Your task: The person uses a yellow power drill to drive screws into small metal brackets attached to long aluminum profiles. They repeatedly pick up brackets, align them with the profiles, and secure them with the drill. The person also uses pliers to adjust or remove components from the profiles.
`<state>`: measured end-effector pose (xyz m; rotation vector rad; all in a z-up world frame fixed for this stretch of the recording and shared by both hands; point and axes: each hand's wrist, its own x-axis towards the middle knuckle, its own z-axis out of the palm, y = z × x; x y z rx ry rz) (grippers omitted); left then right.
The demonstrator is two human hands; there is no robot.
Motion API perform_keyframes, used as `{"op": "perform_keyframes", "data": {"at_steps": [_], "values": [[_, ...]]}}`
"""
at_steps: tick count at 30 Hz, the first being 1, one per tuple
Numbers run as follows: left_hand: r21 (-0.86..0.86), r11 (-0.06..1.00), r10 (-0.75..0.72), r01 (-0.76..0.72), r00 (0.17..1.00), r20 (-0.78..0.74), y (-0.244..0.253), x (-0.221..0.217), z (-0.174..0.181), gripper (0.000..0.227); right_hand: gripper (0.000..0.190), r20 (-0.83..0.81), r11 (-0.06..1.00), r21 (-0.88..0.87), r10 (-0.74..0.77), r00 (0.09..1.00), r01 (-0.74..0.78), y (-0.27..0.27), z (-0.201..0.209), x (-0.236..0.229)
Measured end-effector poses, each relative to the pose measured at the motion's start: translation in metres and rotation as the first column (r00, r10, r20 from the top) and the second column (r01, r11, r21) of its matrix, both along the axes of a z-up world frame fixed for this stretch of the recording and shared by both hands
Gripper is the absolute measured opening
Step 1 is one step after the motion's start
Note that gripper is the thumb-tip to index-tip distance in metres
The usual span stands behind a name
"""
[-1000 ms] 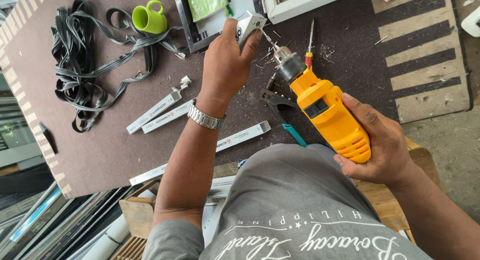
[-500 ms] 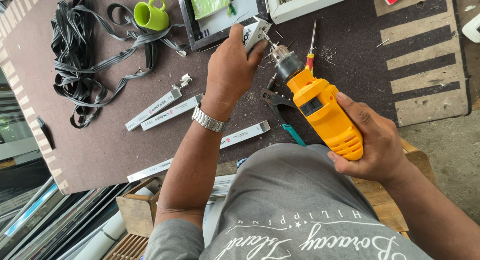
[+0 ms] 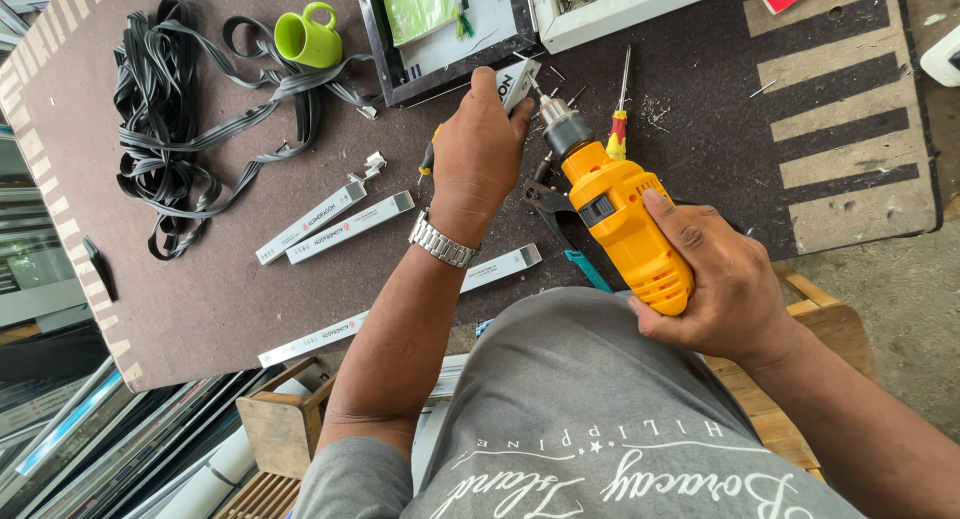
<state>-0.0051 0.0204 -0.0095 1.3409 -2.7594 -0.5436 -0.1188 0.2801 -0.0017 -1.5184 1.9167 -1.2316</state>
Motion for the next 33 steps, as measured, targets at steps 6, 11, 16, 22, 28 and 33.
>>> {"op": "perform_keyframes", "data": {"at_steps": [6,11,16,22,28,33], "values": [[-0.020,0.999,-0.034,0.034,0.999,-0.003,0.000,0.006,-0.005,0.037,0.100,0.204,0.974,0.224,-0.027,0.979,-0.019,0.008,0.004,-0.015],[-0.020,0.995,-0.097,0.097,0.994,0.041,-0.004,0.013,-0.004,0.035,0.095,0.540,0.955,0.266,-0.032,0.841,-0.134,0.019,-0.006,-0.047],[0.040,0.992,-0.124,0.122,0.991,0.046,-0.002,0.016,-0.003,0.031,0.095,0.756,0.974,0.162,-0.018,0.655,-0.160,0.030,-0.027,-0.067],[0.152,0.986,-0.074,0.066,0.996,0.047,0.001,0.009,0.003,0.034,0.089,0.940,0.993,0.061,-0.024,0.339,-0.100,0.033,-0.057,-0.070],[0.179,0.983,-0.056,0.037,0.994,0.098,0.004,0.006,0.006,0.035,0.089,0.976,0.995,0.048,-0.027,0.216,-0.093,0.038,-0.068,-0.063],[0.191,0.979,0.041,-0.070,0.988,0.152,-0.008,0.011,-0.005,0.037,0.096,0.845,0.980,0.135,-0.038,0.533,-0.144,0.047,-0.039,-0.073]]}}
